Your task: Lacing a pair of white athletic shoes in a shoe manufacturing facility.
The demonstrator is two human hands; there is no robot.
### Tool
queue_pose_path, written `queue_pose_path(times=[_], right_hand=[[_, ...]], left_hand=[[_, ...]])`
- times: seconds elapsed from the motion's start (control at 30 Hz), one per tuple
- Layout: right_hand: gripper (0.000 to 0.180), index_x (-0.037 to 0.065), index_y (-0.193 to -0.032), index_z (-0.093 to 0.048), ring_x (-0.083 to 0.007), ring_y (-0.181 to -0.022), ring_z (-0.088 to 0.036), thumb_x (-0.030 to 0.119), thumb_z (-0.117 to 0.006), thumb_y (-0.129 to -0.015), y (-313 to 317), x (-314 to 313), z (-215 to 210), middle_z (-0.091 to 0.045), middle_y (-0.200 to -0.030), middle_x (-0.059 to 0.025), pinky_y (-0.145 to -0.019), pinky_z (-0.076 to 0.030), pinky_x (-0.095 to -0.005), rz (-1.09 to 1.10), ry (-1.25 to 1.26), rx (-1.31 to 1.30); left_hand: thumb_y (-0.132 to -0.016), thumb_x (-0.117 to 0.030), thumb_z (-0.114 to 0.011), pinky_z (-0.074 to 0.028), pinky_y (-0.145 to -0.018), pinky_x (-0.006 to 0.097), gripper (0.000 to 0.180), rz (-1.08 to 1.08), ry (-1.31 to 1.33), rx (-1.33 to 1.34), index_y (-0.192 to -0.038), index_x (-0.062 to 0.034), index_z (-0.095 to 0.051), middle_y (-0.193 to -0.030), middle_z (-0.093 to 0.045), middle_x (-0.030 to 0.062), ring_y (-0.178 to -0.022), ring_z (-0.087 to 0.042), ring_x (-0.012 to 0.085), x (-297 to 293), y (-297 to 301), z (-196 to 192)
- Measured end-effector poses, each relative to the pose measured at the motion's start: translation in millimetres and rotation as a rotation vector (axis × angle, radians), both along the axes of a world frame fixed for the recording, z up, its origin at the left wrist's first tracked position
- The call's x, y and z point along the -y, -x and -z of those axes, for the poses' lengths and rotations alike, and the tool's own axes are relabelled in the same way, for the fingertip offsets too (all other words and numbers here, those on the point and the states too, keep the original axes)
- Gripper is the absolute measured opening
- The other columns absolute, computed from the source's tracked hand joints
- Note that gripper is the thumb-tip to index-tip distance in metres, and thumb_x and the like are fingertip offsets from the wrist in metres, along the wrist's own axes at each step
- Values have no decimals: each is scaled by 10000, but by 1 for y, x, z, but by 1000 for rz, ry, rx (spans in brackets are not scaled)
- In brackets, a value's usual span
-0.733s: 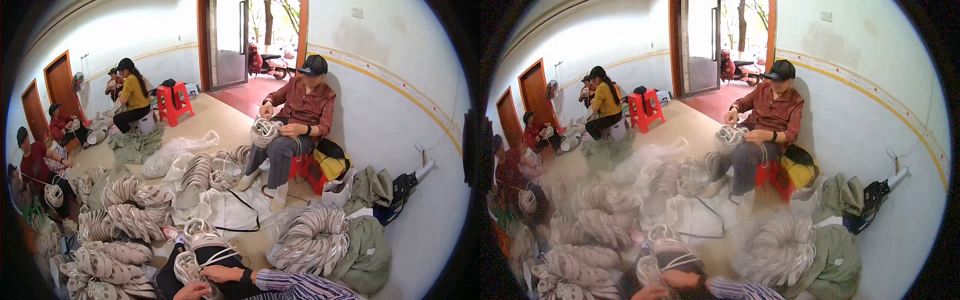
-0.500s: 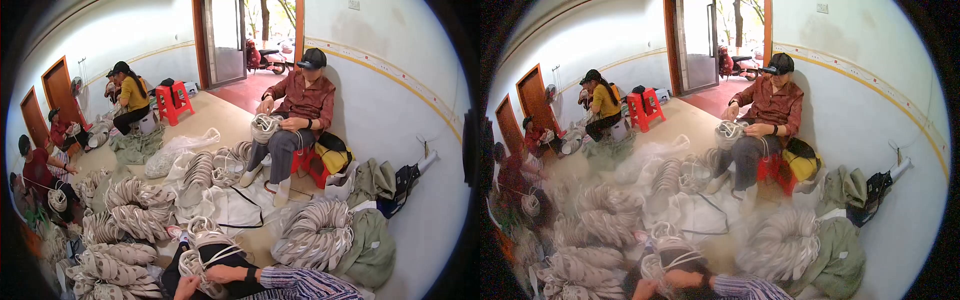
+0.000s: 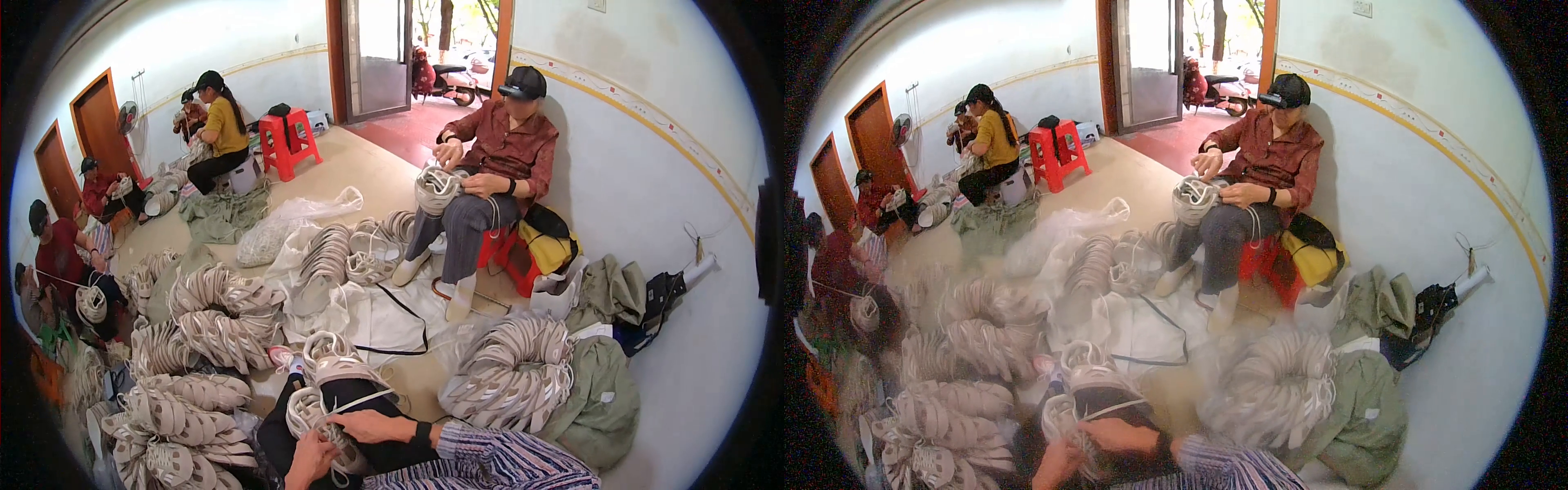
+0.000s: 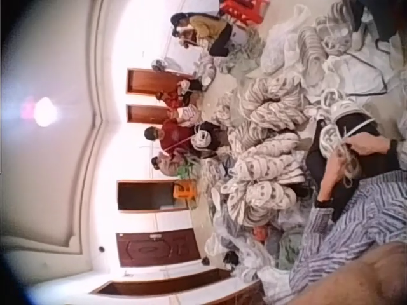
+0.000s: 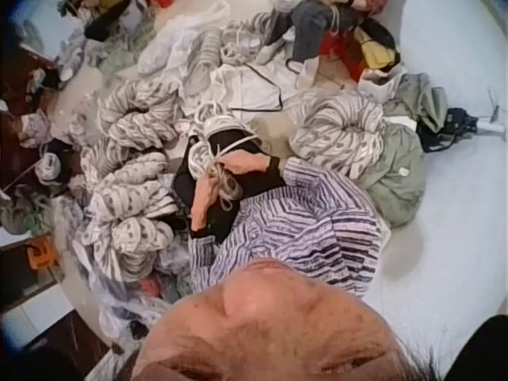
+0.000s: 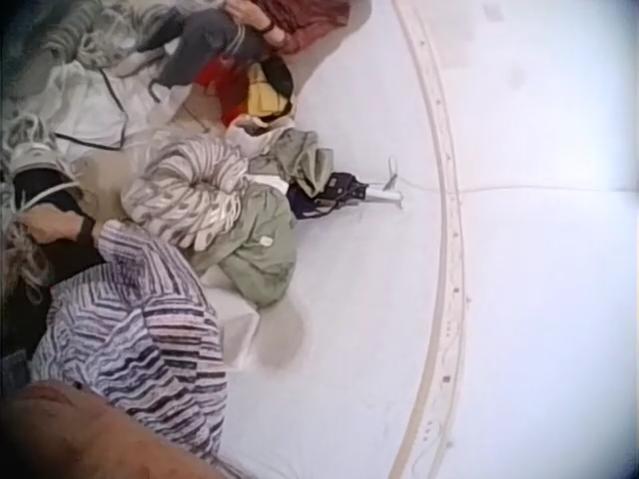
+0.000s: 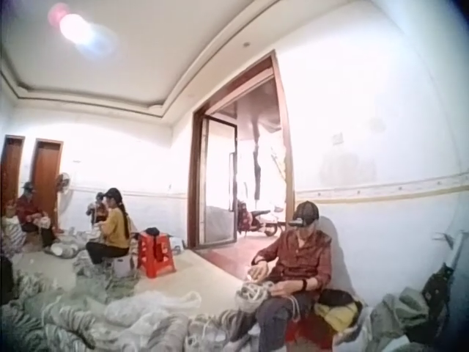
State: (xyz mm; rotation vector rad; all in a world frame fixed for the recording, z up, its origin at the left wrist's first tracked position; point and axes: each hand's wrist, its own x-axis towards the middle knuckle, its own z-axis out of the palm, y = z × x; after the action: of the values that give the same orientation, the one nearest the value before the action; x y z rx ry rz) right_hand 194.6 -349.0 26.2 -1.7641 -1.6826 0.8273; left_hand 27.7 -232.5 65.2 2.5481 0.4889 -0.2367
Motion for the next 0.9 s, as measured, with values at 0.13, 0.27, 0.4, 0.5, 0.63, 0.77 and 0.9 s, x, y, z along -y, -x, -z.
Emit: queue_pose_path(times=[0.13,0.27,0.4,0.5,0.63,0.77,0.9], right_hand=[[332,24,-1114,-486,-370,-865,-571,55,-468,-785,10,-15,54,-558,-964,-193,-693,-472,-428,-203,-221,-45],[183,49,-763,-636,-376,-695,-611,166,-495,-769,12,-4,14,-628,-750,-192,-617,-492,-433,-73,-88,-63],[252,93,-837,-639,-349,-647,-597,279,-469,-847,4,35,-27,-626,-739,-151,-594,-471,-425,-77,283,164],[298,36,-801,-655,-106,-548,-576,285,-517,-892,-27,91,-22,-590,-610,-29,-459,-440,-255,206,396,-318],[197,53,-972,-589,-88,-510,-478,212,-501,-896,-127,155,7,-559,-676,-7,-430,-374,-205,783,-295,-748],[236,59,-1083,-542,-66,-539,-429,219,-503,-914,-154,132,-64,-553,-759,15,-426,-332,-190,1160,-817,-1476],[247,68,-1092,-546,-49,-539,-439,214,-534,-894,-114,95,-27,-551,-733,30,-427,-331,-176,1054,-360,-1336]], left_hand=[[-848,-180,-587,-395,-517,311,142,187,440,548,-816,-47,-624,-640,-556,73,-533,-507,209,23,15,-41],[-914,-226,-518,-452,-672,282,239,260,837,172,-903,-37,-663,-791,-627,78,-743,-580,158,23,28,-65],[-901,-215,-545,-445,-707,294,219,400,1049,200,-957,-38,-661,-803,-625,79,-758,-576,192,16,25,-58],[-855,-201,-602,-443,-760,304,219,323,906,359,-983,-28,-642,-883,-622,93,-839,-577,209,23,32,-46],[-801,-114,-596,-471,-659,269,194,-491,575,398,-958,-6,-636,-812,-639,73,-733,-590,122,14,36,9],[-781,-79,-606,-474,-647,273,166,-899,649,379,-928,-9,-639,-816,-634,71,-727,-590,122,-10,36,63],[-774,-68,-615,-485,-655,323,157,-737,214,599,-924,-26,-602,-847,-603,101,-744,-602,223,-12,25,78]])
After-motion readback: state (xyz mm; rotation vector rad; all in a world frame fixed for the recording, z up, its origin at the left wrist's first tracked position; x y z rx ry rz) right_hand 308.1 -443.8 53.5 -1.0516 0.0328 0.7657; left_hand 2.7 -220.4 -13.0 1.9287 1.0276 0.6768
